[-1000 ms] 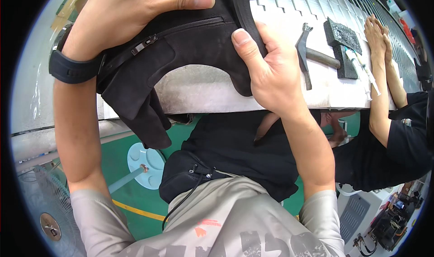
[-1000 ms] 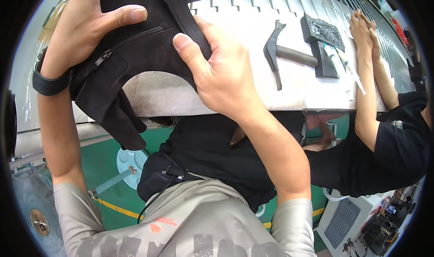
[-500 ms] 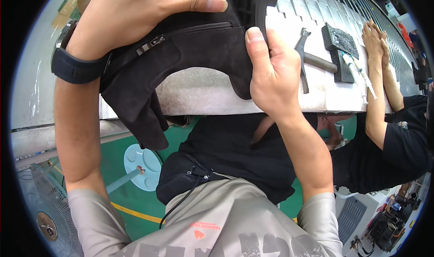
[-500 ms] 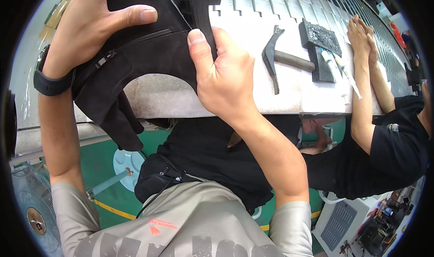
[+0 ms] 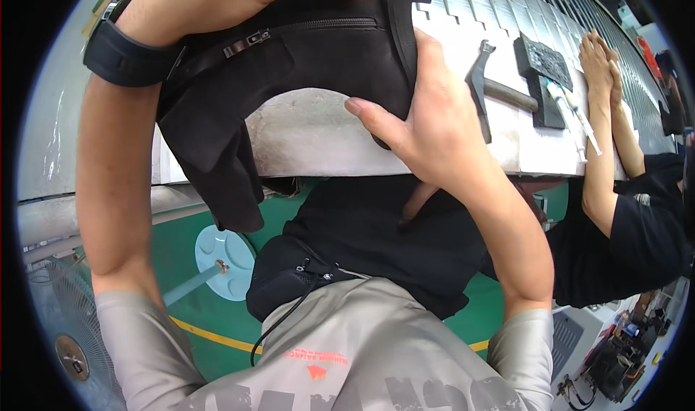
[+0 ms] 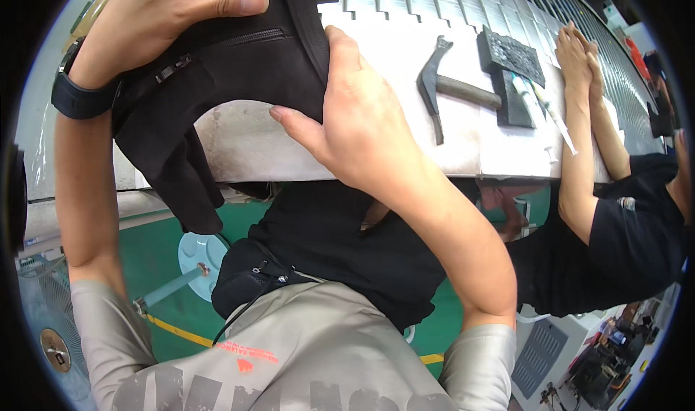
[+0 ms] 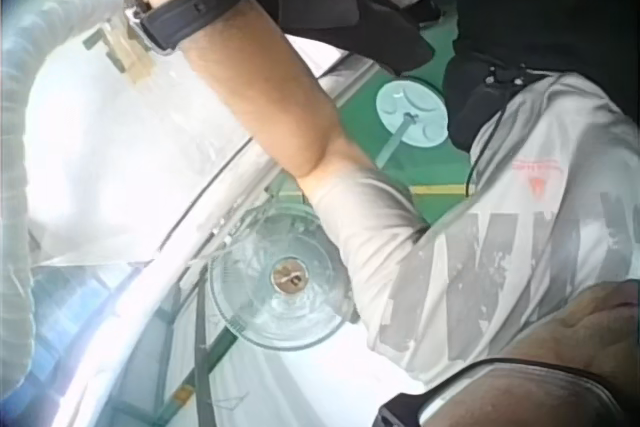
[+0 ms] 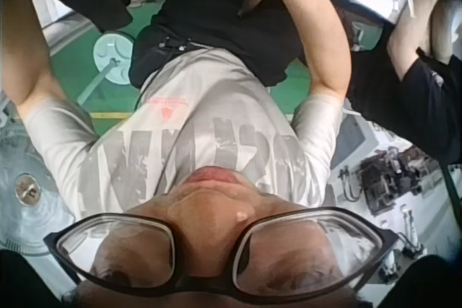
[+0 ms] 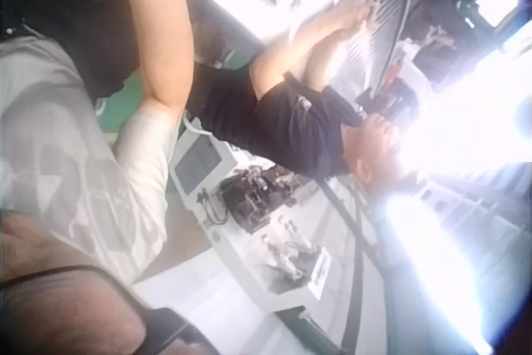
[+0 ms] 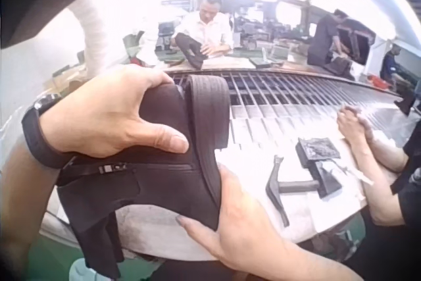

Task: The person takes shoe soles and boot uppers from a conveyor belt, presses each sole onto its boot upper by hand to attach them firmly, and places the assembled boots onto the conveyor belt.

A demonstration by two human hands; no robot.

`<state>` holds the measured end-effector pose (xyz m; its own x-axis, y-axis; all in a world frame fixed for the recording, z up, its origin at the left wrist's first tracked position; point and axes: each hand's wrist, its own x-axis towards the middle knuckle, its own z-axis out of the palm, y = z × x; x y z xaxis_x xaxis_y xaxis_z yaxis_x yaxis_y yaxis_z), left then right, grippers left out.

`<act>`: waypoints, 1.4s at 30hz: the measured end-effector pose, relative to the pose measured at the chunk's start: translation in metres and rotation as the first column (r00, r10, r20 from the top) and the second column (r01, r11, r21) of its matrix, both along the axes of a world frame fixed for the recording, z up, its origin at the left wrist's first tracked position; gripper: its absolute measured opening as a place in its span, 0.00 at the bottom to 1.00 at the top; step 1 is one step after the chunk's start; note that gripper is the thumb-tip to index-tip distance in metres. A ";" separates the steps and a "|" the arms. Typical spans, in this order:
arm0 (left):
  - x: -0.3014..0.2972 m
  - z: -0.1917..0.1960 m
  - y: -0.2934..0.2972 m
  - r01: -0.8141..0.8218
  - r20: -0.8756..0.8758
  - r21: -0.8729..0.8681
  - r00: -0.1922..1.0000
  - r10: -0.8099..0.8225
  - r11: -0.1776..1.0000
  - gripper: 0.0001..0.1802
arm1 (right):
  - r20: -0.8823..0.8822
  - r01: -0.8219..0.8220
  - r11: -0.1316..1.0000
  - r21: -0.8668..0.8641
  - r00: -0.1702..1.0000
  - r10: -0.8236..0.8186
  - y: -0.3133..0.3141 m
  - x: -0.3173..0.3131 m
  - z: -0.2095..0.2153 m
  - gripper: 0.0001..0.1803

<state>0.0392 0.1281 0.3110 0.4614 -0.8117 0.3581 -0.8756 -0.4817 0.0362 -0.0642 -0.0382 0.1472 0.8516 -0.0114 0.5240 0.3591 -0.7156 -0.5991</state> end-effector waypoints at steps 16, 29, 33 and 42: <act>-0.025 0.040 -0.015 -0.006 -0.197 0.243 0.979 0.055 0.970 0.39 | 0.197 -0.303 0.153 0.941 0.854 0.481 -0.043 0.090 0.087 0.29; 0.014 0.026 -0.009 -0.084 -0.428 0.165 0.891 0.148 0.983 0.33 | 0.410 -0.398 -0.161 0.903 0.911 0.050 -0.021 0.100 0.047 0.20; 0.016 0.026 -0.011 -0.081 -0.481 0.128 0.866 0.134 0.988 0.33 | 0.343 -0.338 -0.071 0.939 0.936 0.079 -0.020 0.097 0.055 0.21; 0.041 0.014 0.001 0.069 -0.432 0.019 0.900 -0.055 0.997 0.40 | 0.286 -0.257 0.358 0.898 0.958 -0.029 -0.016 0.091 0.067 0.21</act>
<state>0.0803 0.1293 0.3255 0.5129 -0.8516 0.1084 -0.8060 -0.4343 0.4021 0.0270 -0.0544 0.2139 0.7512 -0.5182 0.4089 0.6050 0.2925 -0.7406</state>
